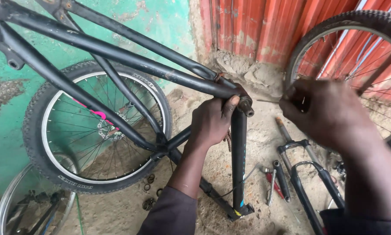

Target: The person uses a small metal tool to scrape and clean the inside of the bicycle frame's head tube. They repeatedly insert the tool into the tube and rotate it to remove debris. The person then inserts a headset bearing into the cleaned tube and taps it into place.

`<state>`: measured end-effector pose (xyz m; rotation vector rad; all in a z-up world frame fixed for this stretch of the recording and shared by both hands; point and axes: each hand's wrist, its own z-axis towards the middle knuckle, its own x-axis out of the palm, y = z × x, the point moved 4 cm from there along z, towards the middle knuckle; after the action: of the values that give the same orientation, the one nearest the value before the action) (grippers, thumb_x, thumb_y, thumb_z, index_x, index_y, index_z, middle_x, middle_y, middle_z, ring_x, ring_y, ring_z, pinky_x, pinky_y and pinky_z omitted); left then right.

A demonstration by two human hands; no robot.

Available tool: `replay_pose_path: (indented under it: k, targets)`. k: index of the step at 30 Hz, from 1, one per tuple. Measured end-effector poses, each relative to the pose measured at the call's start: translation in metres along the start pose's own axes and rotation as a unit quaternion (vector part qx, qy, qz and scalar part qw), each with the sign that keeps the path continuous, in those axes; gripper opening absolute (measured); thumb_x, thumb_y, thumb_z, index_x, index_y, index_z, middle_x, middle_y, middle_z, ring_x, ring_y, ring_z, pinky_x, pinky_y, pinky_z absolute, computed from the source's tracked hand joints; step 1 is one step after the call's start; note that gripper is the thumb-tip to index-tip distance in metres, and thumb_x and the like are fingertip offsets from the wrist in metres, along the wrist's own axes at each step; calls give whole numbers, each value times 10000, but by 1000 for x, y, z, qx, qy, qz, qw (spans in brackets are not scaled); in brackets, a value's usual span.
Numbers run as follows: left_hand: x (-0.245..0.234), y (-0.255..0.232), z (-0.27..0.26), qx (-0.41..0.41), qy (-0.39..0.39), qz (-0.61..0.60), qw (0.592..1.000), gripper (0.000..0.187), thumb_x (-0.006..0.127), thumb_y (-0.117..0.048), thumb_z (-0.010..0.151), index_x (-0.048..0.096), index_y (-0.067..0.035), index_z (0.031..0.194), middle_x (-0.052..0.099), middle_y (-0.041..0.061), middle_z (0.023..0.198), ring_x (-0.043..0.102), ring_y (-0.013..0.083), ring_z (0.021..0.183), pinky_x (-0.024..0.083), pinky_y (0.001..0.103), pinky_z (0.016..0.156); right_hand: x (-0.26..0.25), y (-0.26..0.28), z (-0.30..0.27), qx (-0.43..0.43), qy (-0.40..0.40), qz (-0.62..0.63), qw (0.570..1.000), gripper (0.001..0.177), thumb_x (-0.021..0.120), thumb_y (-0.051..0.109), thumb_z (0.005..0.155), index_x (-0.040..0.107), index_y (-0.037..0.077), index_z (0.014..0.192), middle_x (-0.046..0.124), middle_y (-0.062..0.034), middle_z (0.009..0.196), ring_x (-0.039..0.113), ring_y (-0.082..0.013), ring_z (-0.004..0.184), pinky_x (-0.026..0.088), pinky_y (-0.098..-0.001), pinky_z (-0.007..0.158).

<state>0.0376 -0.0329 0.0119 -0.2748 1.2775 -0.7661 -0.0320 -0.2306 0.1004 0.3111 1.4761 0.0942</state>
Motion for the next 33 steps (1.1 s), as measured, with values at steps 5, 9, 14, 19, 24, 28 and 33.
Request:
replay_pose_path:
  k: [5, 9, 14, 19, 24, 28, 33]
  targets:
    - [0, 10, 0, -74, 79, 14, 994, 624, 250, -620, 986, 660, -152, 930, 570, 8, 596, 583, 216, 507, 441, 415, 549, 56, -40, 7, 46, -62, 278, 958, 103, 713, 152, 986, 752, 58, 971, 725, -90, 768, 620, -174, 602, 532, -318, 564]
    - [-6, 15, -4, -55, 60, 8, 997, 599, 296, -585, 1001, 676, -125, 943, 561, 35, 578, 569, 236, 490, 425, 434, 536, 58, -42, 15, 18, -23, 322, 946, 101, 697, 137, 988, 754, 56, 970, 619, -69, 656, 458, -150, 496, 384, -301, 434]
    - [-7, 20, 0, -55, 42, 5, 998, 643, 298, -607, 977, 687, -99, 917, 576, 75, 602, 574, 282, 521, 431, 466, 565, 65, -38, 16, 9, 46, 332, 942, 131, 751, 56, 898, 786, 71, 1023, 660, -71, 677, 524, -168, 531, 441, -310, 491]
    - [-7, 21, -2, -61, 63, -3, 996, 693, 208, -655, 937, 676, -144, 951, 510, 1, 543, 548, 213, 459, 440, 426, 513, 69, -28, 16, -55, 68, 283, 955, 166, 824, 84, 793, 889, 125, 941, 711, -48, 562, 542, -147, 462, 424, -298, 456]
    - [-5, 23, 2, -53, 63, -4, 997, 705, 187, -647, 943, 670, -133, 963, 473, -18, 546, 516, 182, 446, 439, 397, 476, 67, -23, 14, -107, -36, 354, 929, 155, 757, 52, 839, 853, 32, 959, 769, -54, 646, 545, -120, 464, 457, -268, 442]
    - [-4, 26, 7, -56, 52, 6, 997, 705, 193, -639, 960, 654, -112, 879, 515, 31, 562, 548, 225, 488, 434, 428, 537, 71, -14, 13, -122, -56, 351, 927, 104, 744, 59, 846, 815, 14, 907, 646, -39, 582, 449, -113, 445, 370, -273, 409]
    - [-5, 29, 9, -47, 10, 4, 999, 727, 228, -633, 959, 697, -78, 961, 644, 123, 669, 636, 330, 578, 448, 494, 620, 64, 6, 8, -175, -137, 291, 931, 110, 721, 25, 871, 803, 11, 942, 749, -86, 670, 418, -114, 354, 309, -267, 312]
